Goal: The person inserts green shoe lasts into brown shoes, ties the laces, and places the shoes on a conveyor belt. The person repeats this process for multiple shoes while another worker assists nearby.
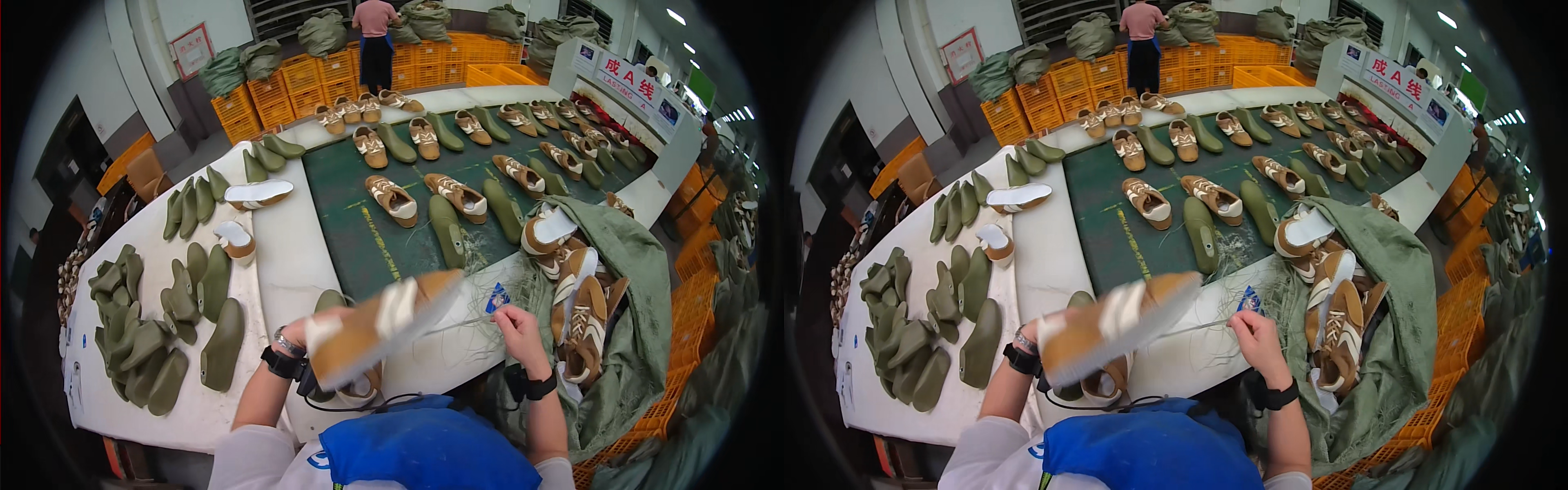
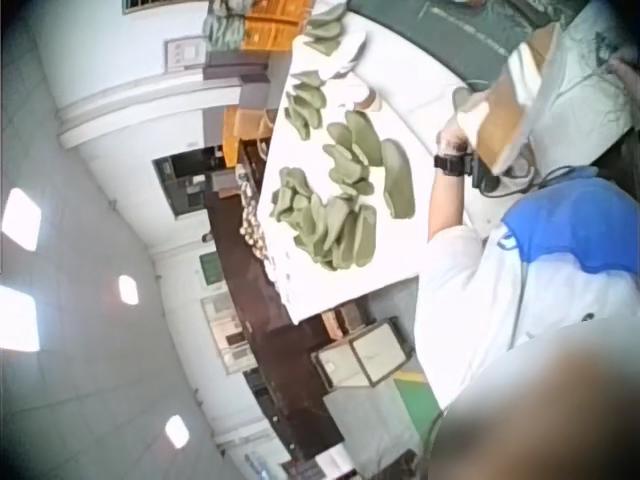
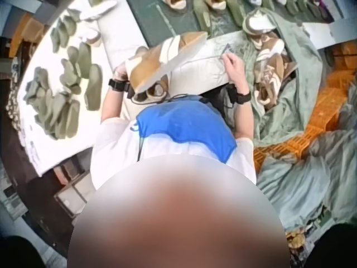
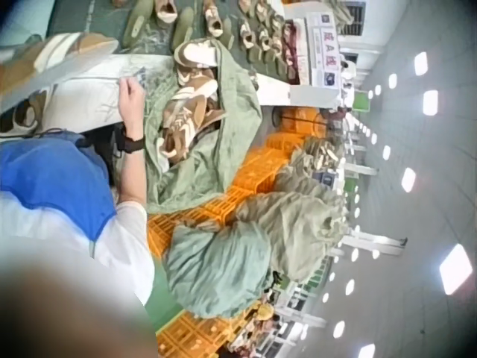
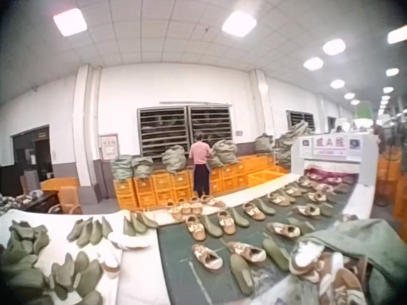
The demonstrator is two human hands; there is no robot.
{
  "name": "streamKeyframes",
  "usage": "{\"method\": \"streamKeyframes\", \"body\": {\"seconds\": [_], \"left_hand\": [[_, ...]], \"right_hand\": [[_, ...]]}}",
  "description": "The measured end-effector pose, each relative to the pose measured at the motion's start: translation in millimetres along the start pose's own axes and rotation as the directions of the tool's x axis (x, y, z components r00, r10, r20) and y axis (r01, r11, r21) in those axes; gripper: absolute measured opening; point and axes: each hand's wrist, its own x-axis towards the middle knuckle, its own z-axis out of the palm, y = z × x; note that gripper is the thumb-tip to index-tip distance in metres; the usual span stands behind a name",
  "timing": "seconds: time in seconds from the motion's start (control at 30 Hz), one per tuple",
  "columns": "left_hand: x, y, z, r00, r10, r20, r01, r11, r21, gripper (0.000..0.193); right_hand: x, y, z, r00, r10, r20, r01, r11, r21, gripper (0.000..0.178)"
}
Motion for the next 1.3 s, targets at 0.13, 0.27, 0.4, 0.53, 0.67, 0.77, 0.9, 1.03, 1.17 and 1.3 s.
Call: {"method": "streamKeyframes", "body": {"seconds": [0.13, 0.27, 0.4, 0.53, 0.67, 0.77, 0.9, 1.03, 1.17, 1.3], "left_hand": [[-17.8, 27.0, 7.5, 0.92, -0.171, 0.352, -0.108, 0.753, 0.649, 0.016], [-27.4, 30.1, -6.8, 0.86, -0.261, 0.439, -0.107, 0.748, 0.656, 0.025], [-40.8, 32.5, -82.9, 0.998, -0.046, -0.047, 0.064, 0.514, 0.856, 0.027], [-39.1, 41.8, -132.0, 0.615, 0.681, -0.397, 0.437, 0.126, 0.891, 0.024], [-16.0, 43.6, -94.6, 0.592, 0.796, -0.128, 0.304, -0.073, 0.95, 0.029], [0.6, 45.8, -49.2, 0.656, 0.746, -0.118, 0.232, -0.051, 0.971, 0.035], [19.3, 46.8, -11.0, 0.652, 0.73, -0.202, 0.142, 0.144, 0.979, 0.033], [26.5, 48.3, -4.5, 0.597, 0.758, -0.264, 0.143, 0.223, 0.964, 0.03], [23.7, 52.2, -2.8, 0.565, 0.79, -0.238, 0.145, 0.189, 0.971, 0.03], [21.6, 52.0, 7.9, 0.606, 0.764, -0.221, 0.155, 0.159, 0.975, 0.032]], "right_hand": [[26.1, 31.2, -10.8, 0.99, -0.052, -0.13, 0.025, 0.979, -0.201, 0.017], [64.6, 30.9, -22.8, 0.945, -0.063, -0.322, -0.054, 0.938, -0.341, 0.021], [53.2, -30.6, -46.7, 0.904, -0.187, -0.385, 0.106, 0.969, -0.222, 0.026], [10.5, -80.7, -24.3, 0.888, -0.349, 0.298, 0.442, 0.825, -0.353, 0.011], [28.5, -85.4, 16.6, 0.966, 0.057, 0.253, 0.021, 0.955, -0.297, 0.021], [39.5, -86.1, 51.6, 0.889, -0.032, 0.456, 0.02, 0.999, 0.031, 0.03], [38.6, -95.5, 102.5, 0.873, -0.353, 0.337, 0.386, 0.922, -0.033, 0.026], [28.6, -107.2, 109.1, 0.906, -0.339, 0.252, 0.388, 0.904, -0.178, 0.025], [44.3, -114.5, 88.9, 0.811, -0.576, -0.104, 0.461, 0.738, -0.493, 0.022], [60.0, -113.6, 85.2, 0.925, -0.304, -0.226, 0.316, 0.949, 0.016, 0.016]]}}
